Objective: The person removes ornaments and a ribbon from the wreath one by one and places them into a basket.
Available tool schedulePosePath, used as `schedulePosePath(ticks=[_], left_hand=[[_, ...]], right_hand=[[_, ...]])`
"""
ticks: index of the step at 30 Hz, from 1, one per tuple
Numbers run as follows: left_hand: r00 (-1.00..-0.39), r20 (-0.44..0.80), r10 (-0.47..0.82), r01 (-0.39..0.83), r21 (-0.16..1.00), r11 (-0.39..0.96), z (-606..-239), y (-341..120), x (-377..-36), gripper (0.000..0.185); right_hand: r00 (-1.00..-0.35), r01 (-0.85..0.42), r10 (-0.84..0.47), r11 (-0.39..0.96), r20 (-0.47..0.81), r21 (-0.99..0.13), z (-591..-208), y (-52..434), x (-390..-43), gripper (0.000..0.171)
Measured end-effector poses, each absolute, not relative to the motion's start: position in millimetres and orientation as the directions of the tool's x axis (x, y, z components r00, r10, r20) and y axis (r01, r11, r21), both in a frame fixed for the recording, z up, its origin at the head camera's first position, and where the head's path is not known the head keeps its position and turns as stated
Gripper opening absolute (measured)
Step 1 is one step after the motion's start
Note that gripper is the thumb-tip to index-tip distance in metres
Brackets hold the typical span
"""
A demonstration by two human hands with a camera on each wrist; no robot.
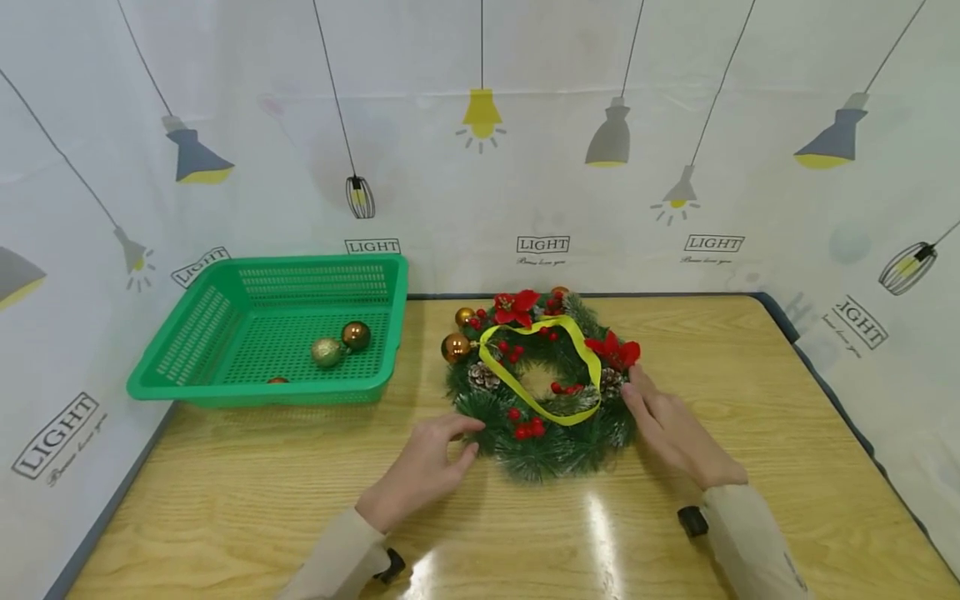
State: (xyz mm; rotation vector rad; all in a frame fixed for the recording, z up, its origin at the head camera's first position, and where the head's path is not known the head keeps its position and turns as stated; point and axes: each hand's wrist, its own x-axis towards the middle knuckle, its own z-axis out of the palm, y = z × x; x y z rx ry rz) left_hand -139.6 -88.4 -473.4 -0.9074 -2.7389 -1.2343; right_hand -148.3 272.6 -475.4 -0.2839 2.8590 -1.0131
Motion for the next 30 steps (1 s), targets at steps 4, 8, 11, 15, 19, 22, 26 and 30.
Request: schedulePosePath(ticks=[4,8,11,15,19,22,26,30], left_hand=[[-0.828,0.218,0.516,0.494,0.721,0.487,-473,-86,-136,0.028],[-0.814,0.225,0.536,0.499,0.742,0.447,-473,-82,-133,0.027],[-0.810,0.227,0.540,0.500,0.748,0.436,-474,-79,-131,0.026],[-0.806,0.225,0.547,0.497,0.760,0.419,-474,-77,-127,0.026],[-0.799,0.212,0.563,0.492,0.770,0.407,-474,-75,-124,0.026],[-0.787,0.206,0.581,0.502,0.761,0.410,-474,-72,-121,0.026],[-0.767,0.220,0.603,0.545,0.720,0.430,-475,-66,-117,0.026],[-0.758,0.221,0.614,0.559,0.706,0.436,-475,-62,-113,0.026]], right_hand=[[-0.977,-0.148,-0.211,0.754,-0.023,-0.639,-475,275,-155,0.070],[-0.977,-0.159,-0.213,0.743,-0.005,-0.650,-475,281,-160,0.068],[-0.976,-0.171,-0.216,0.736,0.013,-0.655,-475,284,-164,0.066],[-0.984,-0.131,-0.181,0.725,-0.004,-0.676,-474,286,-168,0.069],[-0.991,-0.091,-0.135,0.709,-0.008,-0.699,-474,288,-172,0.067],[-0.992,-0.087,-0.126,0.708,-0.004,-0.700,-474,288,-176,0.063],[-0.994,-0.063,-0.110,0.718,-0.024,-0.693,-473,288,-180,0.061],[-0.993,-0.056,-0.110,0.721,-0.033,-0.691,-472,287,-184,0.062]])
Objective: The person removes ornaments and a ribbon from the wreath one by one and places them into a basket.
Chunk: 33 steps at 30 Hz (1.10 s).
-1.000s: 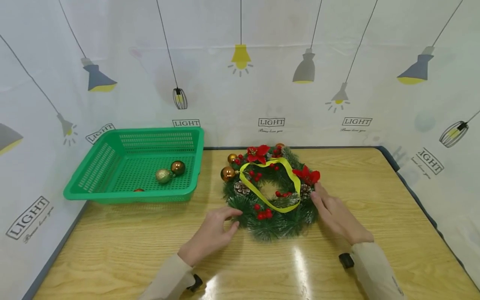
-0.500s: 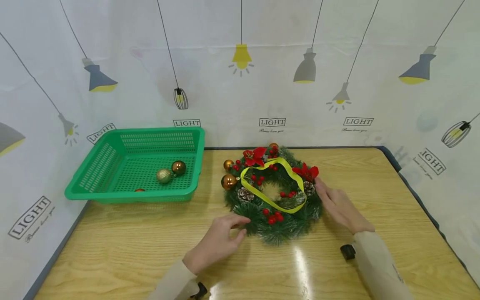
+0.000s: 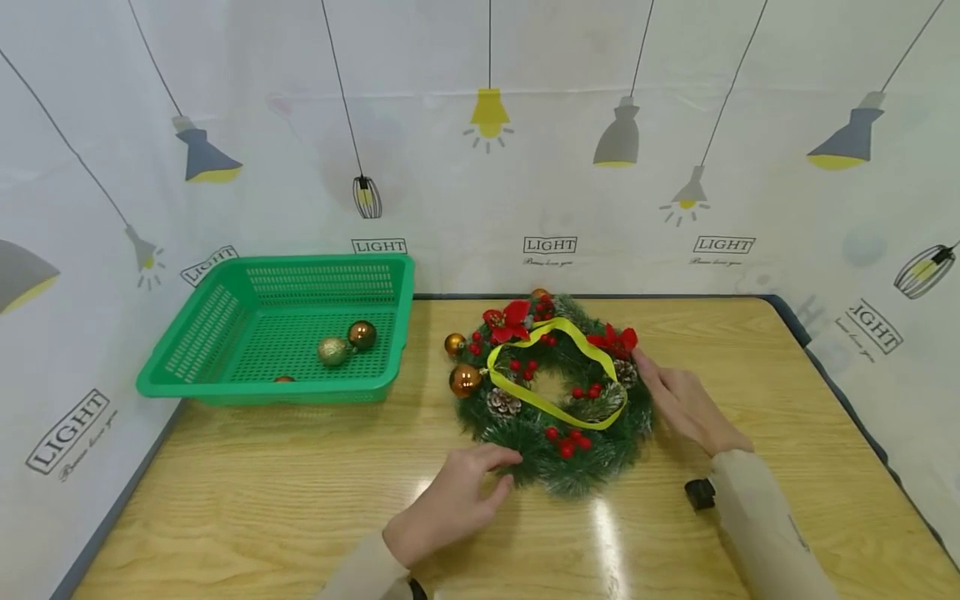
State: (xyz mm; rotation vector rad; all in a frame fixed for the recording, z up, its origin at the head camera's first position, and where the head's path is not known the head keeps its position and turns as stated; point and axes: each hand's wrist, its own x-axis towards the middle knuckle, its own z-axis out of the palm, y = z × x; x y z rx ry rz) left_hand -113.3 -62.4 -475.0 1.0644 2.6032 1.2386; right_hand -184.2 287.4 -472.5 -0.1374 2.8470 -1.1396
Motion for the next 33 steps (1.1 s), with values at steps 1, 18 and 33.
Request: schedulePosePath(ticks=[1,18,33], left_hand=[[-0.754,0.224,0.618,0.563,0.706,0.430,-475,-62,-113,0.026],[-0.871,0.231,0.434,0.463,0.682,0.566,-476,-109,-126,0.043],[-0.837,0.147,0.527,0.470,0.688,0.553,-483,-98,-125,0.062]], right_hand=[[-0.993,-0.061,-0.115,0.721,-0.032,-0.690,-472,288,-185,0.062],[-0.986,-0.119,-0.167,0.721,-0.005,-0.682,-451,289,-134,0.064],[-0.975,-0.176,-0.220,0.733,0.017,-0.657,-469,272,-117,0.065]])
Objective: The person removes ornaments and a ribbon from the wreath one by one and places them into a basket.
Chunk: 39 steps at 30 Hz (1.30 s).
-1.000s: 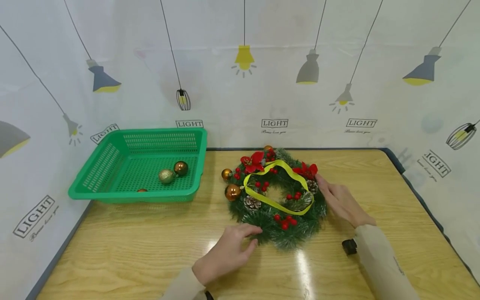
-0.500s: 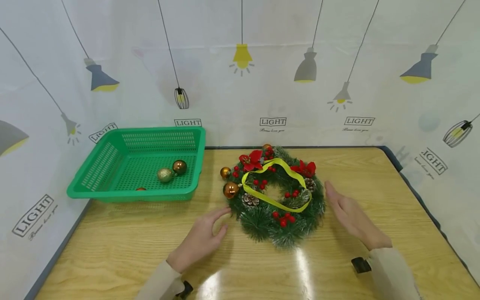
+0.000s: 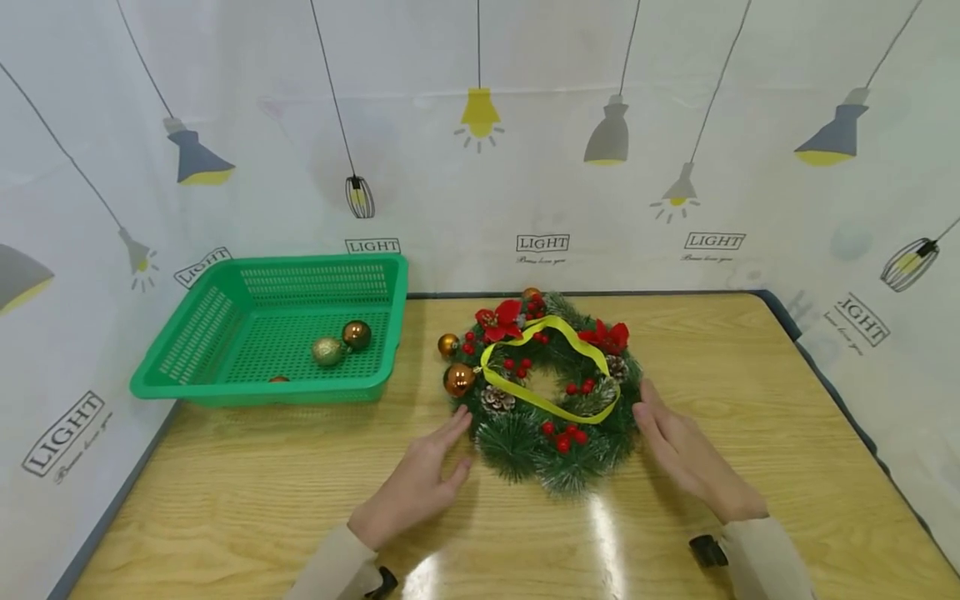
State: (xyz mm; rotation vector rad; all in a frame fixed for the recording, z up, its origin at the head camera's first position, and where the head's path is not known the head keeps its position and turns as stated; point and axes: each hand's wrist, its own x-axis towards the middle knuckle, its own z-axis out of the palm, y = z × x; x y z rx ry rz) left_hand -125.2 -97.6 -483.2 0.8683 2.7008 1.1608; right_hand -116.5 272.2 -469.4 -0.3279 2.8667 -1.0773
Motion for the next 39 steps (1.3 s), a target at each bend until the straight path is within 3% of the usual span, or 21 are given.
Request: schedulePosePath(ticks=[8,26,39], left_hand=[[-0.832,0.136,0.538,0.476,0.672,0.567,-482,-95,-123,0.061],[-0.792,0.063,0.607,0.523,0.582,0.622,-479,-87,-104,0.061],[-0.766,0.137,0.628,0.615,0.439,0.655,-480,-82,-89,0.060]], right_hand=[[-0.978,-0.184,-0.207,0.756,0.038,-0.628,-471,270,-111,0.064],[-0.979,-0.142,-0.202,0.751,-0.020,-0.645,-465,284,-132,0.066],[-0.983,-0.092,-0.173,0.736,-0.055,-0.670,-463,287,-146,0.076]])
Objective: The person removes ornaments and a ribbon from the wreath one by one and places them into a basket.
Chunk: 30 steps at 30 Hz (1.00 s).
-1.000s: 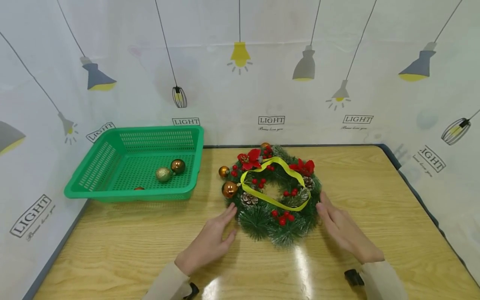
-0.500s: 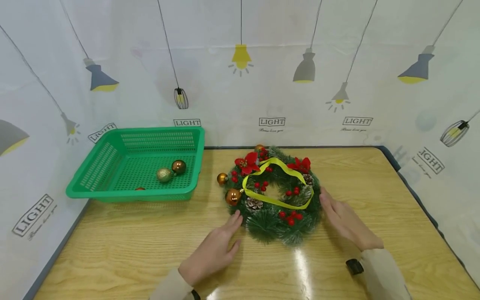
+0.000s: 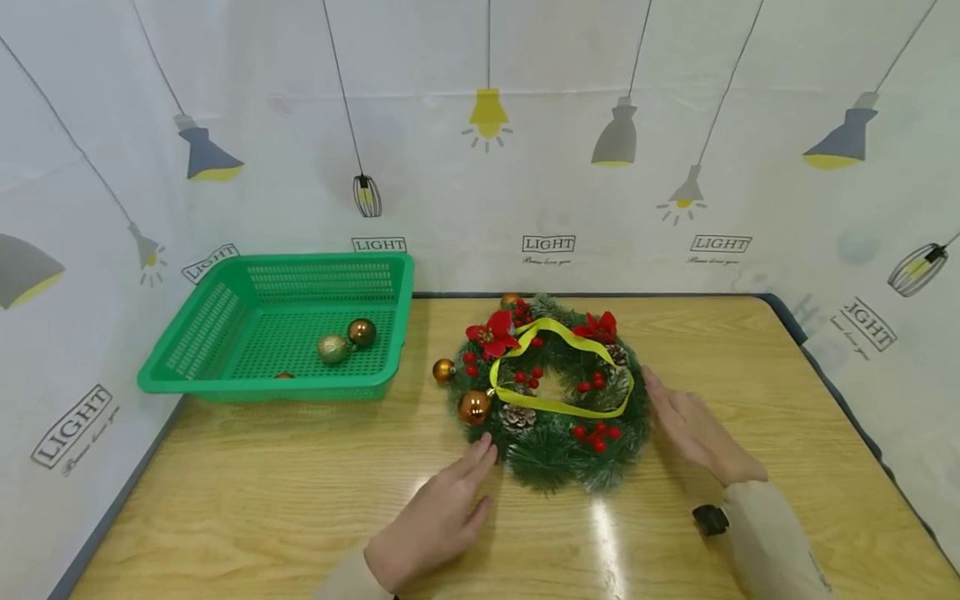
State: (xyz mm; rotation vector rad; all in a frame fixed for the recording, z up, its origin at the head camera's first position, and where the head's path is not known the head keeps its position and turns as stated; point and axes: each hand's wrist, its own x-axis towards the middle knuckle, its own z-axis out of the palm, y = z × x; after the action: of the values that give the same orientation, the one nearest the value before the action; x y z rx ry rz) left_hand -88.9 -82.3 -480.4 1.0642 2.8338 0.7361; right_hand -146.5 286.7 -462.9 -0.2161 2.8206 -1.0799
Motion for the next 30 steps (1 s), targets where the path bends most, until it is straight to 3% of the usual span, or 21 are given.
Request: schedulePosePath(ticks=[13,19,30], left_hand=[[-0.738,0.091,0.669,0.642,0.400,0.654,-477,-77,-81,0.061],[-0.719,0.135,0.682,0.675,0.371,0.638,-480,-77,-77,0.063],[-0.796,0.094,0.598,0.541,0.553,0.633,-473,-110,-86,0.058]], right_hand=[[-0.977,-0.073,-0.189,0.733,-0.100,-0.676,-464,290,-156,0.071],[-0.971,-0.098,-0.219,0.727,-0.093,-0.680,-466,290,-161,0.071],[-0.969,-0.179,-0.245,0.727,-0.007,-0.663,-459,291,-142,0.064]])
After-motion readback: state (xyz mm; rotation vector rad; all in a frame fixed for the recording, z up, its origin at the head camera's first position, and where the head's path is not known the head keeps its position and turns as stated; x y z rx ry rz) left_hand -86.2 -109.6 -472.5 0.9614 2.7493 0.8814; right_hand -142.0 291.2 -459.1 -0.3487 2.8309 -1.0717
